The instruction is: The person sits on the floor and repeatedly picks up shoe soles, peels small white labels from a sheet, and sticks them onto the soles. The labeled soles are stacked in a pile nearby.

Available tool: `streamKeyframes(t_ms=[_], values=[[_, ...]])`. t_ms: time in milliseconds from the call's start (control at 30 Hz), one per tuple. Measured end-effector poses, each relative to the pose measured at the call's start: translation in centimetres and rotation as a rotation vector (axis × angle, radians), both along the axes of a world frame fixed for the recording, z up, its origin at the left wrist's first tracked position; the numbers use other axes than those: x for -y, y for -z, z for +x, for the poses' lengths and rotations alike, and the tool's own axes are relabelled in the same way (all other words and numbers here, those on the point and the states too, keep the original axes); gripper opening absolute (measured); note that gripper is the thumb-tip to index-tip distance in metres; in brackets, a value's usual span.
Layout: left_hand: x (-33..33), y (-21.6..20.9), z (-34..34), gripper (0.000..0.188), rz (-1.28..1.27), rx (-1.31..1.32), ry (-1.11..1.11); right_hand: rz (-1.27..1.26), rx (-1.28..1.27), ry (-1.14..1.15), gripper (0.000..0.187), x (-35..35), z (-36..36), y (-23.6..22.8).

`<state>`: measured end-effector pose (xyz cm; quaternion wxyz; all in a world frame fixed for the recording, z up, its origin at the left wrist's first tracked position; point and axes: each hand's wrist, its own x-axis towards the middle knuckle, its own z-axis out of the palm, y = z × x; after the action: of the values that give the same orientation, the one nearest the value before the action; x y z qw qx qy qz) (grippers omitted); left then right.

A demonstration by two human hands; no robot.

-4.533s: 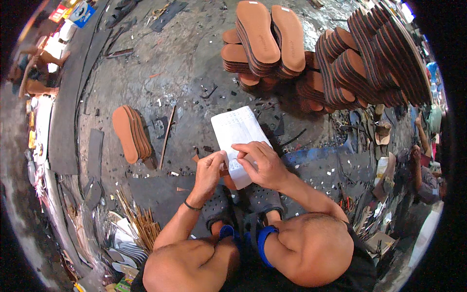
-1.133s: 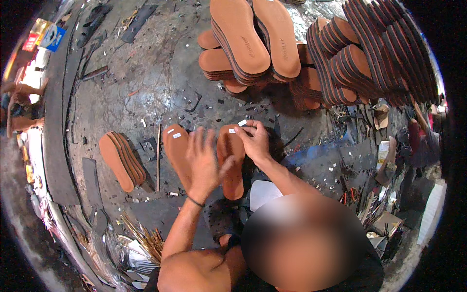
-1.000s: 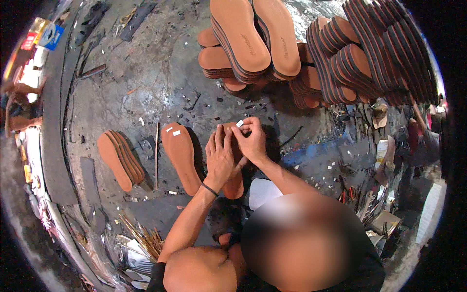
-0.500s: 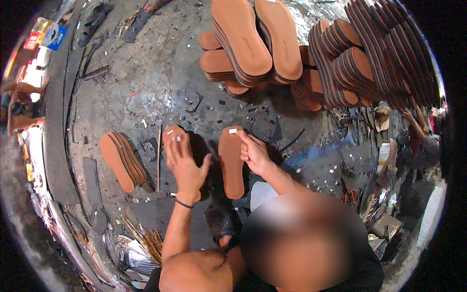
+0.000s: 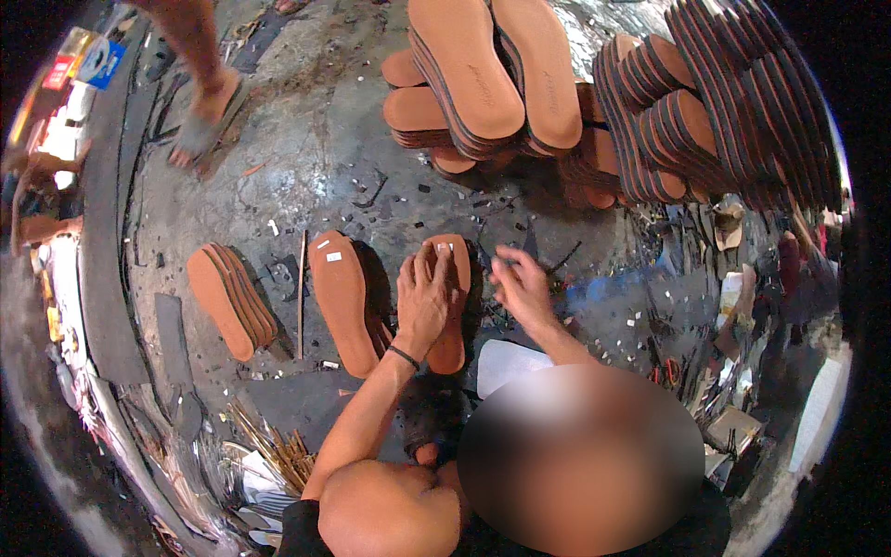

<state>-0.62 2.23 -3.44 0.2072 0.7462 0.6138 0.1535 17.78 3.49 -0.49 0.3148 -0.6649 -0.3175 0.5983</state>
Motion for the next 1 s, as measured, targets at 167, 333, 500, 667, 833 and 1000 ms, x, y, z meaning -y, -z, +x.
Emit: streamKeyframes(t_ms=[167,333,500,667,833,1000], values=[[0.6,-0.8,0.7,0.074,-0.01,-0.064,-0.025,0.119,0.324,-1.005,0.072,8.1,7.3,-0.8],[0.7,-3.2,-0.3,0.086,0.05,0.154,-0.076,0.124,0.383,-1.017,0.035,8.3,6.9,-2.8],[1.6,-7.2,-8.3,0.075,0.124,0.041,-0.389,0.312,0.388,-0.578,0.023,2.0,6.9,-4.6],[2.0,-6.8,-10.0,0.08,0.195,0.219,-0.403,0.181,-0.004,-0.213,0.032,-3.3,4.5,-5.1],[3.9,-9.3,-7.0,0.087,-0.04,0.569,-0.378,0.251,-0.14,-0.073,0.025,-4.7,2.9,-7.4],[5.9,-10.3,-9.3,0.097,0.09,-0.103,-0.442,0.259,-0.114,0.118,0.027,-4.1,2.9,-7.0]])
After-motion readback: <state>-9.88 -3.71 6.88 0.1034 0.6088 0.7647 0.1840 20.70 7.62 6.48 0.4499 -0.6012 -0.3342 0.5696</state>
